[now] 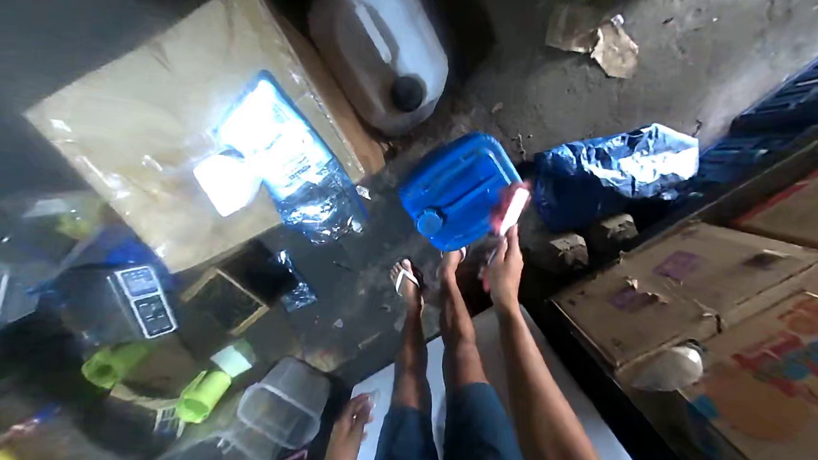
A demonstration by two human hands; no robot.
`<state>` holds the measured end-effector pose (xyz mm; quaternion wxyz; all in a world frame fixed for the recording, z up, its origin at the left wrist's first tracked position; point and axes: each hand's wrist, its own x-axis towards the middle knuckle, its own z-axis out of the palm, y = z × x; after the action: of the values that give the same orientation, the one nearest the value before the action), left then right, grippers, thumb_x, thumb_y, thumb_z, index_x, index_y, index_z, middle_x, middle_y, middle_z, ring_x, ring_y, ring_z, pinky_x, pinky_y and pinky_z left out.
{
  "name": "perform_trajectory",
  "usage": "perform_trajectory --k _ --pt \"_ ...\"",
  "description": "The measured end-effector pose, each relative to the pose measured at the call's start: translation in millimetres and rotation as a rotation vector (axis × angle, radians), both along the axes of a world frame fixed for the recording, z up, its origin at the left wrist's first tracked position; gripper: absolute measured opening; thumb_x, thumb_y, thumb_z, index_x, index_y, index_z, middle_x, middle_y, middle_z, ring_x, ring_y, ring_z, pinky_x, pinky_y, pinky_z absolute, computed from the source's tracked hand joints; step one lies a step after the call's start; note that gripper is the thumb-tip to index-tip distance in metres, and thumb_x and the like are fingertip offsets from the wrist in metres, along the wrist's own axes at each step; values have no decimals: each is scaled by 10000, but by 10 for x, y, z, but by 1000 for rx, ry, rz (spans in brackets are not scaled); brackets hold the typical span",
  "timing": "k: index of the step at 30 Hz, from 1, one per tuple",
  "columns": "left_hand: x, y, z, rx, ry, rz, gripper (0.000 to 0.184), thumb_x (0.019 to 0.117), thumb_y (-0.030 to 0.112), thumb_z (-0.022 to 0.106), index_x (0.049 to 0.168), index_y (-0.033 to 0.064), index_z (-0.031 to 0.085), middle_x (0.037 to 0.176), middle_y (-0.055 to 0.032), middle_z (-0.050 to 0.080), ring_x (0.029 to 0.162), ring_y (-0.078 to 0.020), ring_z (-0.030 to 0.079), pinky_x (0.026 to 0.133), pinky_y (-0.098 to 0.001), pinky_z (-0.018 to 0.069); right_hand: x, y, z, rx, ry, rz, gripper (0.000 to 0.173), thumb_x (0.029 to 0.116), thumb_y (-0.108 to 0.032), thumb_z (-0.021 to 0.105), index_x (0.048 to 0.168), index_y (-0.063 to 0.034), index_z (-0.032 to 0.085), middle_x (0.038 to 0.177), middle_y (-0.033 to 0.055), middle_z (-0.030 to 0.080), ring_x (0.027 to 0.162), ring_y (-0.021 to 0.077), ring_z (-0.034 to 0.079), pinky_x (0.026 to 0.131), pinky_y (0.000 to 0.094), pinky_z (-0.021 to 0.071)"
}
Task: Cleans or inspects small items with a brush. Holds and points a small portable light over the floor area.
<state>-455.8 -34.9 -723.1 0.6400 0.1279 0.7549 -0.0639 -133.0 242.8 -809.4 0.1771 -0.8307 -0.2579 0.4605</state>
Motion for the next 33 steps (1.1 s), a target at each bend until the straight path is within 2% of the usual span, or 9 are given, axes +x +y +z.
perform_trajectory --k 3,7,12,14,17,22,28,30,33 --pt "-29 -71 -30 -3 33 -16 413 1081 266 511 1424 37 544 1272 -166 677 1076 -278 704 858 -483 603 -703 -366 -458 -136 118 -50 485 1124 -388 326 1471 -83 473 957 160 677 701 241 655 656 445 585" --pt "13 -72 38 -75 43 -60 410 1084 277 507 1424 51 545 1267 -173 675 1063 -289 702 854 -494 592 -1276 -1155 128 -418 486 248 489 1113 -272 379 1594 -184 362 945 171 672 646 259 652 613 455 583" --pt "46 -61 4 15 16 -78 411 1085 284 492 1420 55 553 1251 -157 682 1064 -263 703 860 -480 603 -552 -364 -40 32 97 224 525 1088 -200 449 1589 -78 350 1177 206 694 945 265 720 870 463 606" --pt "90 30 -97 18 23 -74 409 1084 283 501 1420 57 558 1253 -154 684 1060 -255 705 865 -468 600 -787 -434 -310 -38 109 332 493 1070 -214 499 1537 -75 428 1082 199 703 911 293 703 846 492 590" --pt "156 147 -97 6 48 -9 405 1088 264 493 1431 55 544 1278 -153 676 1079 -262 702 862 -478 600 -1272 -892 -147 -238 300 614 554 1050 -233 518 1588 -247 386 1150 161 720 971 332 723 869 564 584" --pt "145 46 -88 41 46 8 399 1086 238 490 1423 32 544 1277 -170 671 1077 -268 704 869 -480 607 -862 -476 -88 33 178 268 571 1077 -179 473 1611 -68 301 1030 162 704 774 225 693 724 425 615" --pt "163 -32 -33 56 44 -83 406 1072 209 507 1428 14 538 1265 -204 670 1096 -308 691 924 -509 575 -1043 -800 442 -170 665 151 502 1101 -188 415 1600 -161 367 1028 130 660 594 178 595 518 366 550" --pt "191 9 98 30 42 1 423 1077 239 498 1444 30 524 1307 -202 652 1125 -314 683 920 -523 578 -762 -230 617 12 535 15 488 1107 -203 398 1589 -134 373 1059 137 673 636 164 614 550 350 565" --pt "189 12 91 -3 29 -3 425 1076 265 506 1437 43 538 1312 -198 647 1114 -311 684 904 -520 579 -304 664 225 225 186 -121 523 1111 -227 340 1627 -171 276 978 152 660 661 220 635 601 420 584"
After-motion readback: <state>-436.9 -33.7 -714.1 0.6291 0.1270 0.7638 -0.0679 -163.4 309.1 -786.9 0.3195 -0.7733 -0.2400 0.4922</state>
